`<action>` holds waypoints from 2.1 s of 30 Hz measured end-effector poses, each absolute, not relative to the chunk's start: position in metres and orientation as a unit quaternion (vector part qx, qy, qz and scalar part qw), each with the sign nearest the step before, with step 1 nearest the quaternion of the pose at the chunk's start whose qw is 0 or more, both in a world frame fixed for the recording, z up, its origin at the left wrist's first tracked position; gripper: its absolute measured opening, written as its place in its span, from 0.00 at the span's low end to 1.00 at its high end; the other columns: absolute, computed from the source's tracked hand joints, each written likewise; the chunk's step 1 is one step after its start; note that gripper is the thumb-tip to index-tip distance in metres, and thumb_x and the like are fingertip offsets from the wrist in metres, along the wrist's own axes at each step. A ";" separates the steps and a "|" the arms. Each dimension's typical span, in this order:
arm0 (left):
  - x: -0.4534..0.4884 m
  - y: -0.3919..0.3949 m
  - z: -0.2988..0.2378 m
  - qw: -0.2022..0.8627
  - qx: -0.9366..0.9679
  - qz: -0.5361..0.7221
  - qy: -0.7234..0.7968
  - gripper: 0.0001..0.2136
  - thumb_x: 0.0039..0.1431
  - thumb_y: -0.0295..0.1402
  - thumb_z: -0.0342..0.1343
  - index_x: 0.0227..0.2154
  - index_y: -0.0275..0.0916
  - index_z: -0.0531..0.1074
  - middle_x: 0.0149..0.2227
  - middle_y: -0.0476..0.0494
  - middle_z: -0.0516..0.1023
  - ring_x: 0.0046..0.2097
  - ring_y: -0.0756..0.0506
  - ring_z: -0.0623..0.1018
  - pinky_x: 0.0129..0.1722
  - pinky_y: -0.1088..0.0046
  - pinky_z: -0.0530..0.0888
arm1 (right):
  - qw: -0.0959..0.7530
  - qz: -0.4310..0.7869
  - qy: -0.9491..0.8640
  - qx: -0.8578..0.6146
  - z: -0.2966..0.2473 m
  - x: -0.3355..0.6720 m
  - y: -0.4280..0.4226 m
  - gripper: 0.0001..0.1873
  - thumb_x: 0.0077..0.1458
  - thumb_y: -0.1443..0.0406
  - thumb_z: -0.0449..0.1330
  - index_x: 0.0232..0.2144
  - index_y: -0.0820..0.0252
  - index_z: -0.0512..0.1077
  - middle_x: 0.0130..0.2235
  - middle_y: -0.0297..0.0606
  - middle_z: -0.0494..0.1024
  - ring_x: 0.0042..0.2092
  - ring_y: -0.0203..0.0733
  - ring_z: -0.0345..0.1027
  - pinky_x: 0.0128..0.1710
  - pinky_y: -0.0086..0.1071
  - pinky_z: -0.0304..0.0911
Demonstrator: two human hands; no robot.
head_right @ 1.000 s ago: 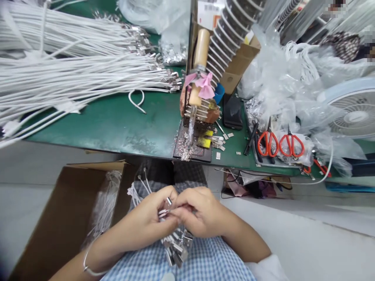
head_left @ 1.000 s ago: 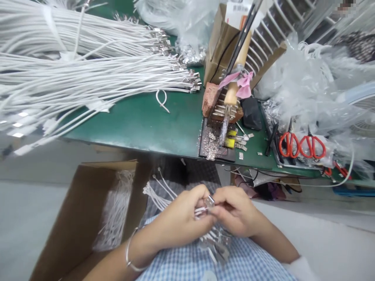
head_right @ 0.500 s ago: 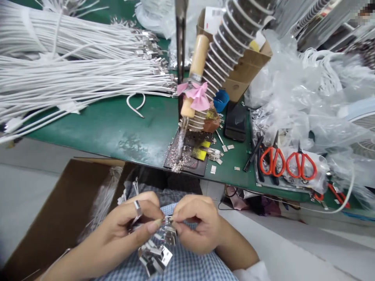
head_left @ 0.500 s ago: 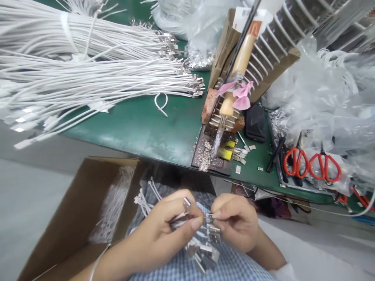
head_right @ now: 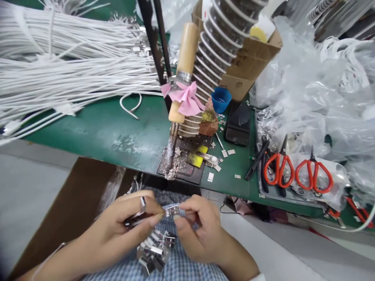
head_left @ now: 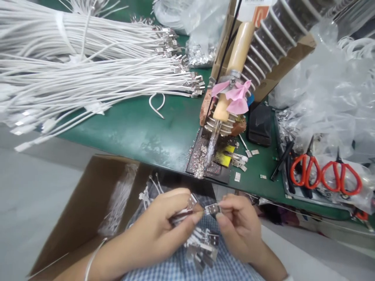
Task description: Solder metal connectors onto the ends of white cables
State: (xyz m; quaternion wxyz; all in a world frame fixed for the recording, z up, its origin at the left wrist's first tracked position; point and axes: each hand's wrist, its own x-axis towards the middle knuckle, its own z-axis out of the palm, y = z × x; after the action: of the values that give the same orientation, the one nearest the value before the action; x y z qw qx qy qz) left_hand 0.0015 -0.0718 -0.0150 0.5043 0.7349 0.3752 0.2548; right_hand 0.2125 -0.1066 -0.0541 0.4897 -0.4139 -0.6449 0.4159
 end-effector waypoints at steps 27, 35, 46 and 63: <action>-0.006 -0.071 -0.035 0.542 0.702 0.351 0.301 0.08 0.59 0.19 0.53 0.34 0.40 0.68 0.29 0.51 0.71 0.31 0.52 0.72 0.32 0.78 0.69 | 0.476 0.692 -0.430 -0.332 -0.054 0.187 -0.092 0.09 0.61 0.58 0.62 0.34 0.55 0.67 0.29 0.29 0.67 0.24 0.31 0.57 0.23 0.25 0.55; 0.000 -0.069 -0.039 0.558 0.677 0.356 0.322 0.04 0.63 0.24 0.53 0.33 0.39 0.69 0.28 0.50 0.70 0.29 0.51 0.71 0.31 0.76 0.68 | 0.481 0.668 -0.441 -0.358 -0.051 0.188 -0.092 0.09 0.62 0.57 0.62 0.36 0.54 0.68 0.28 0.29 0.68 0.23 0.31 0.56 0.22 0.24 0.54; 0.001 -0.061 -0.044 0.547 0.648 0.348 0.401 0.07 0.67 0.29 0.52 0.32 0.38 0.69 0.28 0.51 0.70 0.29 0.51 0.70 0.28 0.77 0.68 | 0.533 0.381 -0.617 -0.436 -0.050 0.209 -0.092 0.09 0.65 0.66 0.56 0.45 0.51 0.74 0.25 0.31 0.66 0.26 0.38 0.59 0.27 0.35 0.58; 0.005 -0.037 -0.036 0.492 0.675 0.373 0.404 0.06 0.65 0.25 0.54 0.31 0.39 0.69 0.27 0.52 0.70 0.28 0.52 0.70 0.29 0.76 0.67 | 0.509 0.410 -0.611 -0.446 -0.039 0.199 -0.064 0.10 0.59 0.74 0.58 0.37 0.53 0.69 0.45 0.39 0.77 0.47 0.44 0.72 0.46 0.41 0.71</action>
State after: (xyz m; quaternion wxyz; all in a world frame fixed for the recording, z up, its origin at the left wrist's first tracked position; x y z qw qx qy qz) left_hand 0.0048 -0.0375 -0.0363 0.4917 0.6749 0.4044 0.3730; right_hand 0.1985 -0.0644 -0.0391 0.5094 -0.4462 -0.6111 0.4099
